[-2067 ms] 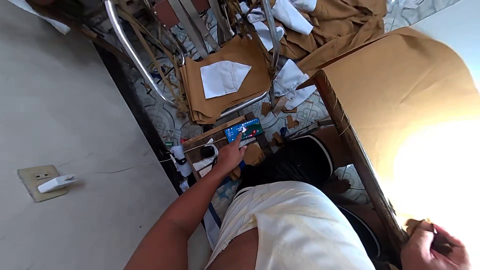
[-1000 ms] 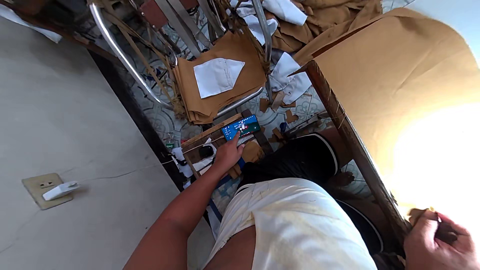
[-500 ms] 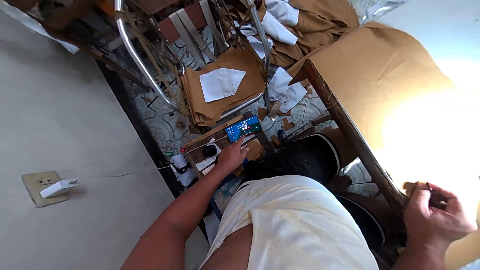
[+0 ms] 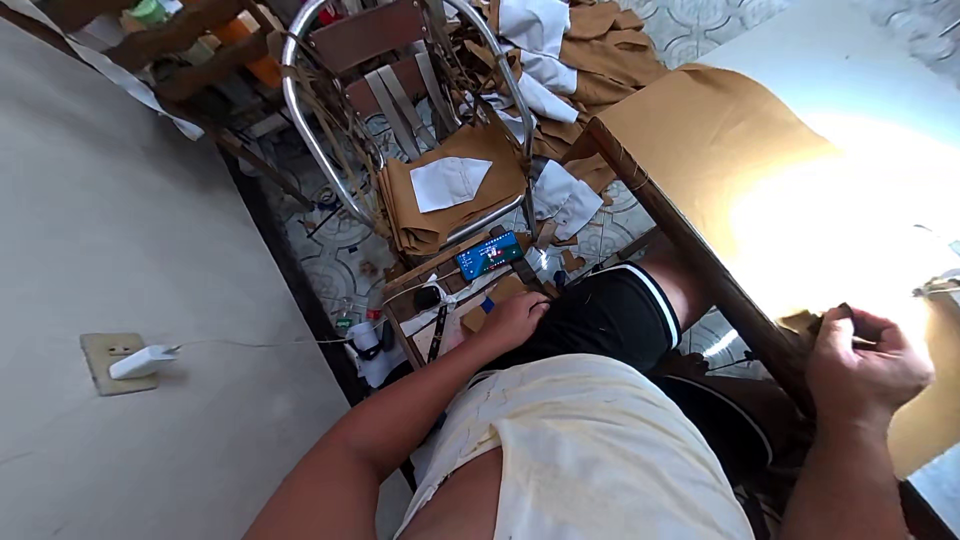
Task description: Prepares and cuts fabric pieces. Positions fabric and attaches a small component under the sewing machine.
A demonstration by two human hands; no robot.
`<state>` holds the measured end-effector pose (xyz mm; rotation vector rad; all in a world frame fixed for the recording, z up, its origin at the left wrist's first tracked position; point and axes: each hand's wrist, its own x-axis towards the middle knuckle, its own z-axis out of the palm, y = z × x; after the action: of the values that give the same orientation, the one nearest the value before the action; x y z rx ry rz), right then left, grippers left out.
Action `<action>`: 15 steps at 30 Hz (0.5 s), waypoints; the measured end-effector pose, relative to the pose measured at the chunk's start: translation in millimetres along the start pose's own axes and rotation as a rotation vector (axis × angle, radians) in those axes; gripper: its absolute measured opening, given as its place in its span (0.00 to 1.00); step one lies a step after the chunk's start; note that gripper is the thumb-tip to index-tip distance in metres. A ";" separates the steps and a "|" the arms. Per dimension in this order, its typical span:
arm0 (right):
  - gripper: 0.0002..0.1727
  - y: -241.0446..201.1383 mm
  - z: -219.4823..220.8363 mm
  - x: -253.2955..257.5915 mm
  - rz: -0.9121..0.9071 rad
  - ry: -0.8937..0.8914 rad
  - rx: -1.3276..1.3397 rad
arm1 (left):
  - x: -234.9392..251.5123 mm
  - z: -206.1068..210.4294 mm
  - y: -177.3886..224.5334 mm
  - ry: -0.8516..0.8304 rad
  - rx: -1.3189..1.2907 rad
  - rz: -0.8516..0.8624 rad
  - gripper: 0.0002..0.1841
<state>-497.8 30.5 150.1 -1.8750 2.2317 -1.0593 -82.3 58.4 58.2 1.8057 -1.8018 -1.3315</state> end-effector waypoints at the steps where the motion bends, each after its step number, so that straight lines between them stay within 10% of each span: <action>1: 0.21 3.0 -4.2 1.6 0.018 -0.006 0.057 | 0.2 0.9 4.8 -0.003 -0.028 -0.004 0.21; 15: 0.16 61.6 -49.3 -20.0 0.052 -0.004 0.397 | 62.3 55.6 136.1 -0.040 0.192 0.227 0.45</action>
<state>-566.9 73.4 148.4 -1.6395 1.8776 -1.3653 -223.8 -1.2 102.4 1.6114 -2.1465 -1.1518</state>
